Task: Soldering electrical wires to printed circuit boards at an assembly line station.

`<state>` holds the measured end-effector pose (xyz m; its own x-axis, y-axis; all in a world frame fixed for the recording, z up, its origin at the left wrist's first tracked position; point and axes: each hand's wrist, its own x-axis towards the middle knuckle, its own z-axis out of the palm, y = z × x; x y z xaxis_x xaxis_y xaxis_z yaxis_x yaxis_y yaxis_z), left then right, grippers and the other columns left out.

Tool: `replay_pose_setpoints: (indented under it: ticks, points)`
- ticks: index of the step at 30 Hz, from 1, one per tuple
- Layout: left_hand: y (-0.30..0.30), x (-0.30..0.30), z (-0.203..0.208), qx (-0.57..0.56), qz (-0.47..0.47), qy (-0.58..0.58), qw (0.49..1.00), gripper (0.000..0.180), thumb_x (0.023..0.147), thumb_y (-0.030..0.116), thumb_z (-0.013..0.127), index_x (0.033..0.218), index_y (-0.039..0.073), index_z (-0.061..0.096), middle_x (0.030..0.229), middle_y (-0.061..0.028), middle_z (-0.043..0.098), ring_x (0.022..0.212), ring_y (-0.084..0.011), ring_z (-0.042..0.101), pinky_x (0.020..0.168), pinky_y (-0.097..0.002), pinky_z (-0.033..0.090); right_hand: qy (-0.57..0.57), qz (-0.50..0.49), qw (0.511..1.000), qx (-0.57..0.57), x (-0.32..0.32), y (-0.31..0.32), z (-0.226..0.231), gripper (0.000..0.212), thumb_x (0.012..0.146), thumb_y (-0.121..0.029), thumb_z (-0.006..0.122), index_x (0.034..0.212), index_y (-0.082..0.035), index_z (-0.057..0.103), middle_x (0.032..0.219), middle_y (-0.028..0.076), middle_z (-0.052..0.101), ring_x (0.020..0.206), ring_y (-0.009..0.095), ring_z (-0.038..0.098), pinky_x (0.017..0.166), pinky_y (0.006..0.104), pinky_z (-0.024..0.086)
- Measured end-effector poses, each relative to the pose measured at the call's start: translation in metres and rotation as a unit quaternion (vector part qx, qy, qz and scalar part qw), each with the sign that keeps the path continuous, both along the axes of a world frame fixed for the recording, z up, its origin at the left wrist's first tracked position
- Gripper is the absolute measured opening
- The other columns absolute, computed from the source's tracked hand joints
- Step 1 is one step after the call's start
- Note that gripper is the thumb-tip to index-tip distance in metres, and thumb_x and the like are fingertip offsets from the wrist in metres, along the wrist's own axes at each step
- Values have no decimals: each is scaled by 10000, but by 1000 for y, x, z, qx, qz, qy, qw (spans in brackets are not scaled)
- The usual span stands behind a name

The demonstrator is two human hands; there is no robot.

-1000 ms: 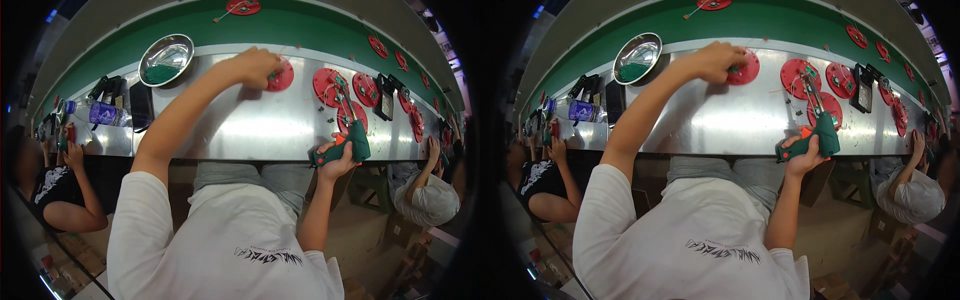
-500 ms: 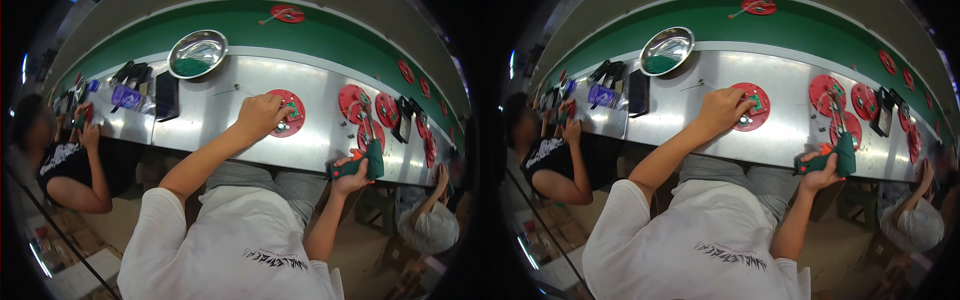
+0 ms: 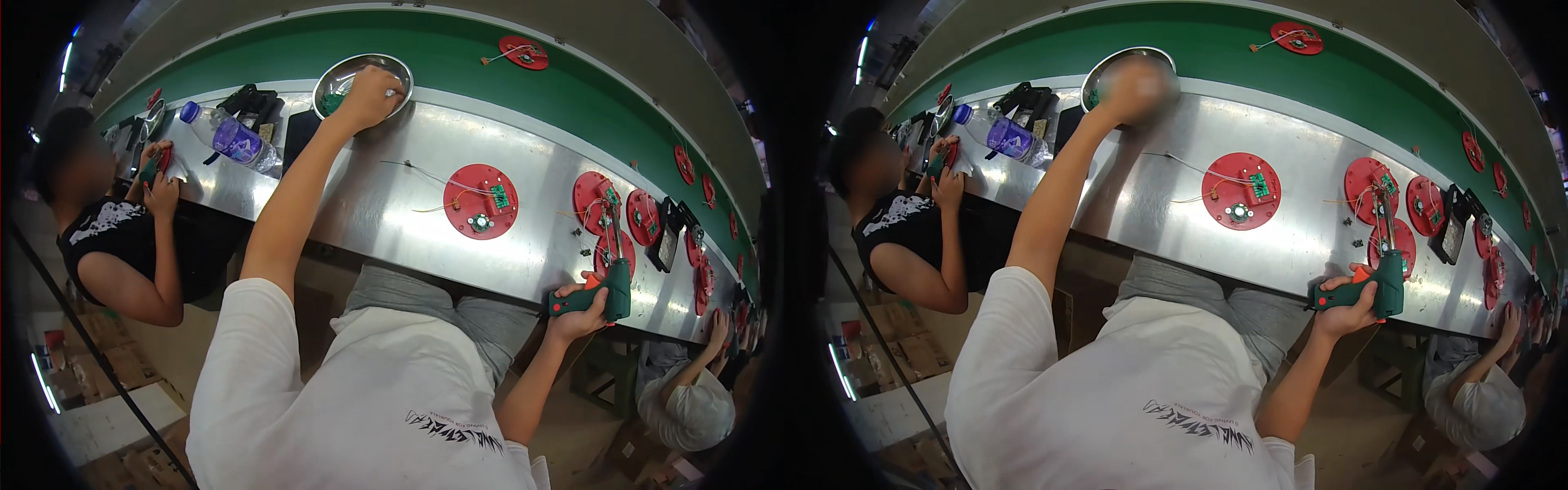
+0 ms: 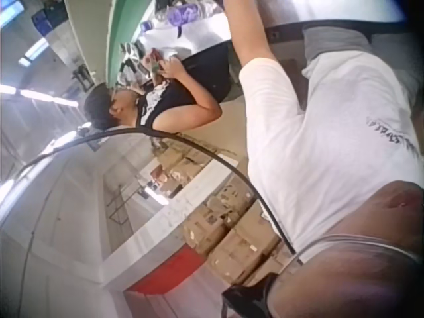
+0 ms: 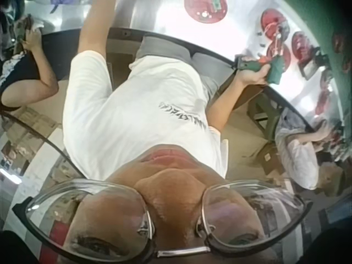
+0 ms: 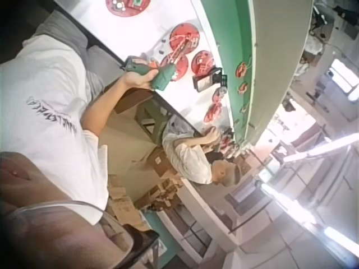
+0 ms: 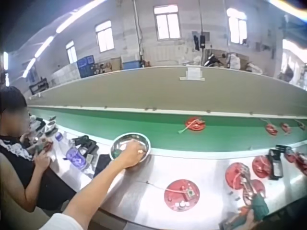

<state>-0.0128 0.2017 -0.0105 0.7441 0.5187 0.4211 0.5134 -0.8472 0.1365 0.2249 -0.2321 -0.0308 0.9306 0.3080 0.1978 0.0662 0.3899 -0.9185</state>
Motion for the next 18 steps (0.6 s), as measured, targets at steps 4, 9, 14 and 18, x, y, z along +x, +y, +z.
replay_pose_setpoints:
  ticks: [4,9,14,18]
  points:
    - [3,4,24,-82,-15,-235,969,121,839,109,711,938,58,760,864,-129,740,822,-282,698,776,-368,534,2,-2,1000,-11,1,-1,0,366,1006,-267,443,1132,66,525,955,182,607,489,191,556,453,325,475]
    - [12,-16,46,-139,47,-194,970,116,903,78,676,982,18,736,858,-148,746,744,-194,720,669,-283,539,7,2,1000,-10,2,-3,0,369,1009,-276,443,1130,62,528,962,180,606,502,189,559,462,328,477]
    - [4,-34,49,-122,39,-52,990,148,832,136,691,929,40,749,844,-140,731,801,-312,707,751,-382,554,8,6,1000,-6,4,-3,-2,372,1012,-266,448,1159,73,491,931,200,604,472,197,573,447,312,481]
    - [-1,-41,41,-70,15,92,993,168,778,140,685,897,49,761,917,-164,723,880,-336,685,820,-435,544,14,9,1000,-5,4,-2,-1,372,1012,-267,448,1162,71,489,924,200,604,472,198,573,446,313,482]
